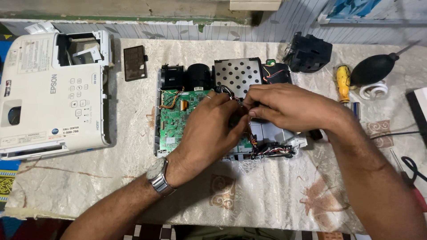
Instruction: Connecting and disconnecting internal cables and wires on a projector's circuit board during a repair
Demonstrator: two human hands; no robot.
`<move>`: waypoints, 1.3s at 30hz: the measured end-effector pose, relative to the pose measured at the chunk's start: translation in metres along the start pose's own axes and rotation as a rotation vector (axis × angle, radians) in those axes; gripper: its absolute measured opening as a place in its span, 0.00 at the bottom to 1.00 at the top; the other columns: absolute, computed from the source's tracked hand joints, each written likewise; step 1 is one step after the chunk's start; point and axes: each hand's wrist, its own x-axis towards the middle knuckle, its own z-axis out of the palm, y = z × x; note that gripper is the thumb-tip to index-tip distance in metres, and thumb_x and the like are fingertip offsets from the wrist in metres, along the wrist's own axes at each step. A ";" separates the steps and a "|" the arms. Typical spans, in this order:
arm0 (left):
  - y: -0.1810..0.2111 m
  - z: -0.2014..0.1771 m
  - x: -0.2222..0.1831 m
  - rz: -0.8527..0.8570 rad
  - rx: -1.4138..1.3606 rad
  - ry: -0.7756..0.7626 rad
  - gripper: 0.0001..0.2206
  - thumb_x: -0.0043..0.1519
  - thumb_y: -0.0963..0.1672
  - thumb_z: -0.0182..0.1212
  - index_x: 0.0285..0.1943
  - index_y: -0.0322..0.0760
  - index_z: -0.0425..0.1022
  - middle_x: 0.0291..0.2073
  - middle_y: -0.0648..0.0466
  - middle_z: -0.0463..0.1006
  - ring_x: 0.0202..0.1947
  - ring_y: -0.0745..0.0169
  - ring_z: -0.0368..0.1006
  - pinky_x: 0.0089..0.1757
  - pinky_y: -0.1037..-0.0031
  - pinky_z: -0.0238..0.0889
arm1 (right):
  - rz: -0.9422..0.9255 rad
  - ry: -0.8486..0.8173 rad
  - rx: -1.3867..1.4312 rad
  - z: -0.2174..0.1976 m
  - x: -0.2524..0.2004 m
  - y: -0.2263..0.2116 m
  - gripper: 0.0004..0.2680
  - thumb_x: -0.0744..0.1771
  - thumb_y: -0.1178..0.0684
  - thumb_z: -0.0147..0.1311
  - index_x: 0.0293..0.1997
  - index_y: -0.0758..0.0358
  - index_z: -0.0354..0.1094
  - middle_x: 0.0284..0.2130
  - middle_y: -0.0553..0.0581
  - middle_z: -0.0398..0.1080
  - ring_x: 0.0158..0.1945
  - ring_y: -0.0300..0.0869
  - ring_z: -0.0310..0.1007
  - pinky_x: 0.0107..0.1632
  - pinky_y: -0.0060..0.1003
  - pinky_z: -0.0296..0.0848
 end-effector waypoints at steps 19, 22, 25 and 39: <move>0.003 -0.008 0.014 -0.206 -0.053 -0.165 0.13 0.58 0.50 0.62 0.38 0.38 0.83 0.32 0.45 0.78 0.41 0.42 0.74 0.37 0.54 0.69 | -0.038 0.072 0.104 -0.008 -0.005 -0.006 0.06 0.67 0.54 0.54 0.45 0.61 0.74 0.40 0.59 0.78 0.49 0.63 0.77 0.53 0.59 0.72; 0.005 -0.012 0.015 -0.209 -0.081 -0.183 0.12 0.59 0.48 0.60 0.38 0.34 0.83 0.32 0.42 0.78 0.42 0.39 0.73 0.39 0.54 0.68 | -0.055 0.095 0.125 -0.005 -0.003 -0.003 0.06 0.66 0.55 0.55 0.44 0.61 0.75 0.39 0.60 0.78 0.49 0.63 0.77 0.53 0.58 0.72; 0.005 -0.012 0.014 -0.207 -0.099 -0.181 0.12 0.60 0.47 0.60 0.40 0.34 0.83 0.32 0.44 0.78 0.42 0.43 0.74 0.39 0.58 0.68 | -0.084 0.111 0.131 -0.004 -0.001 0.000 0.06 0.66 0.55 0.57 0.44 0.61 0.76 0.39 0.60 0.78 0.49 0.63 0.77 0.52 0.58 0.72; 0.006 -0.008 0.014 -0.181 -0.104 -0.148 0.13 0.58 0.48 0.60 0.37 0.31 0.81 0.29 0.41 0.76 0.40 0.38 0.73 0.37 0.53 0.68 | -0.085 0.144 0.129 -0.004 0.000 0.002 0.06 0.64 0.55 0.60 0.42 0.57 0.79 0.38 0.56 0.79 0.48 0.60 0.79 0.52 0.55 0.73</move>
